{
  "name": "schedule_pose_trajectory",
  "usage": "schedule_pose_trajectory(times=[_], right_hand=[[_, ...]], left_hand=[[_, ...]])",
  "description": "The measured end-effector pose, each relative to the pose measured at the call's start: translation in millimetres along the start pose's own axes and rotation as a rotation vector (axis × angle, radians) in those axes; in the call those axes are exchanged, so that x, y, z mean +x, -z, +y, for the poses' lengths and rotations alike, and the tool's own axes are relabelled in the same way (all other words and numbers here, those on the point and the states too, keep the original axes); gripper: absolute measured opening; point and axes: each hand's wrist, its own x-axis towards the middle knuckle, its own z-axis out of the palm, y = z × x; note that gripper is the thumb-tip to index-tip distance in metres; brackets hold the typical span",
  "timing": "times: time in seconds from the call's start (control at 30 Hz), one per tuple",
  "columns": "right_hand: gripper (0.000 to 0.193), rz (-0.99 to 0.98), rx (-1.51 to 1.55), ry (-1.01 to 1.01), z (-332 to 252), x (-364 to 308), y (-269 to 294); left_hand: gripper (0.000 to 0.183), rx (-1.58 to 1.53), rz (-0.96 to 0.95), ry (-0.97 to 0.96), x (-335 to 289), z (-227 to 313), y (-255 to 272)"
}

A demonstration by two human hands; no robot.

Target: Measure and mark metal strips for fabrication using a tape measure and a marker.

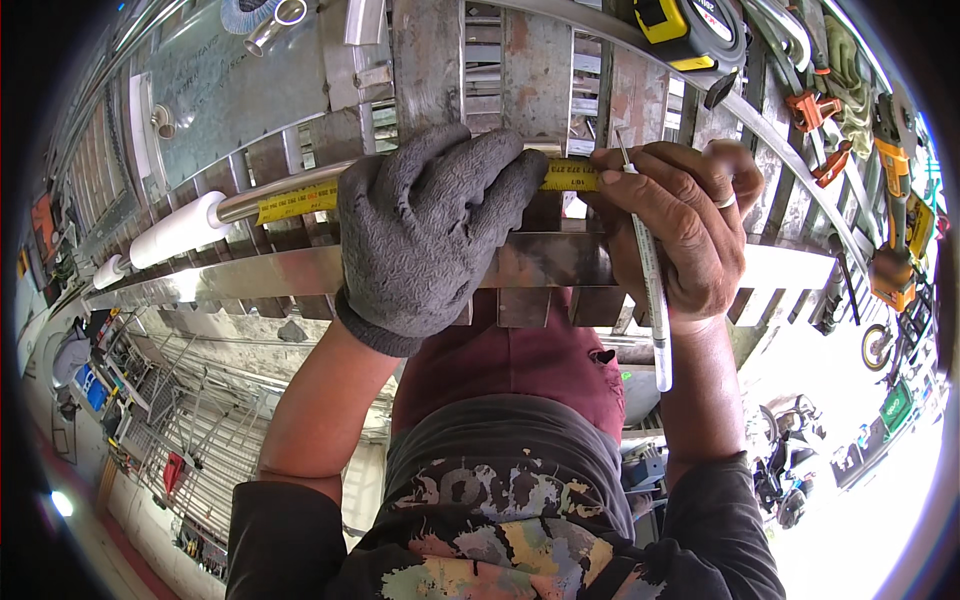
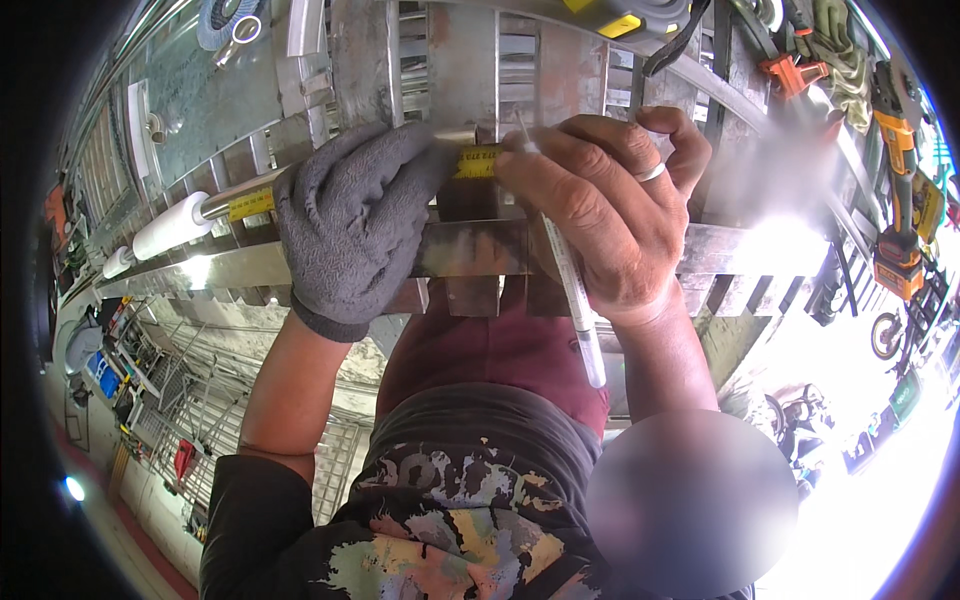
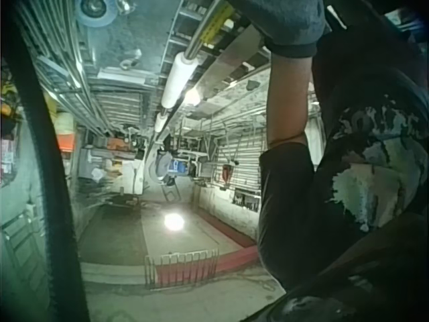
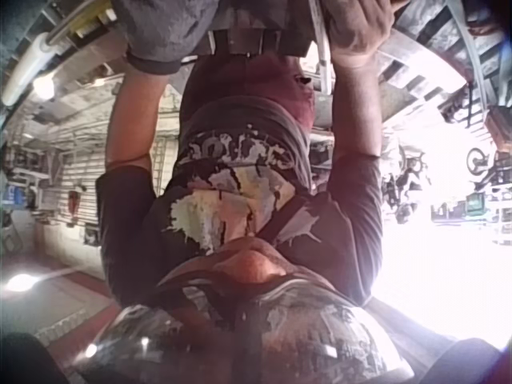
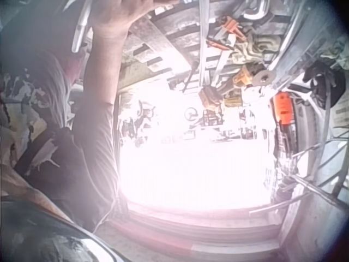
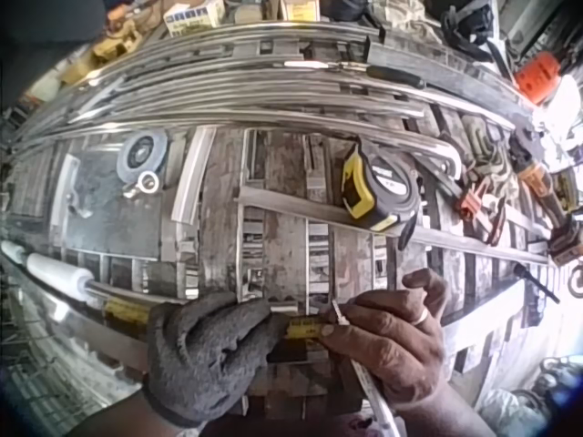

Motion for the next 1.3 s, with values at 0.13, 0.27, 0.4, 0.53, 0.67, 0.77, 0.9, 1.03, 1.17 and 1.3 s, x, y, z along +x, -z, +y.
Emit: schedule_pose_trajectory(times=[0.13,0.27,0.4,0.53,0.67,0.77,0.9,1.03,1.17,1.3], right_hand=[[0.036,0.065,0.119,-0.045,0.4,7.4,2.4],[0.036,-0.116,0.349,-0.164,-2.9,22.8,22.4],[0.061,-0.066,0.380,-0.374,-19.9,24.1,19.6],[0.060,0.098,0.225,-0.246,-12.7,19.0,-1.2],[0.055,0.113,0.044,-0.097,-2.6,12.5,-9.8],[0.049,0.135,0.019,-0.062,-1.0,9.5,-9.7],[0.043,0.159,0.036,-0.028,0.3,8.6,-10.0],[0.042,0.142,0.031,-0.040,-0.6,7.0,-8.4],[0.041,0.147,0.060,-0.040,-0.7,7.3,-7.3],[0.049,0.124,0.060,-0.114,-5.7,10.6,-3.0]], left_hand=[[0.048,-0.007,-0.014,0.009,-0.2,0.6,0.3],[0.048,-0.003,-0.004,0.018,-0.9,0.0,-0.6],[0.048,-0.016,-0.011,0.010,0.6,-0.9,-1.6],[0.048,-0.015,-0.004,0.007,1.6,-0.6,0.5],[0.048,-0.008,-0.007,0.003,1.1,-0.2,0.1],[0.049,-0.011,0.028,0.001,0.2,-0.7,-1.9],[0.051,-0.020,0.000,0.008,-0.8,-0.9,-1.7],[0.050,-0.008,-0.036,0.008,-0.5,-0.9,2.1],[0.049,-0.025,-0.042,0.021,0.6,-0.2,3.1],[0.048,-0.015,-0.022,0.028,1.3,0.9,0.4]])
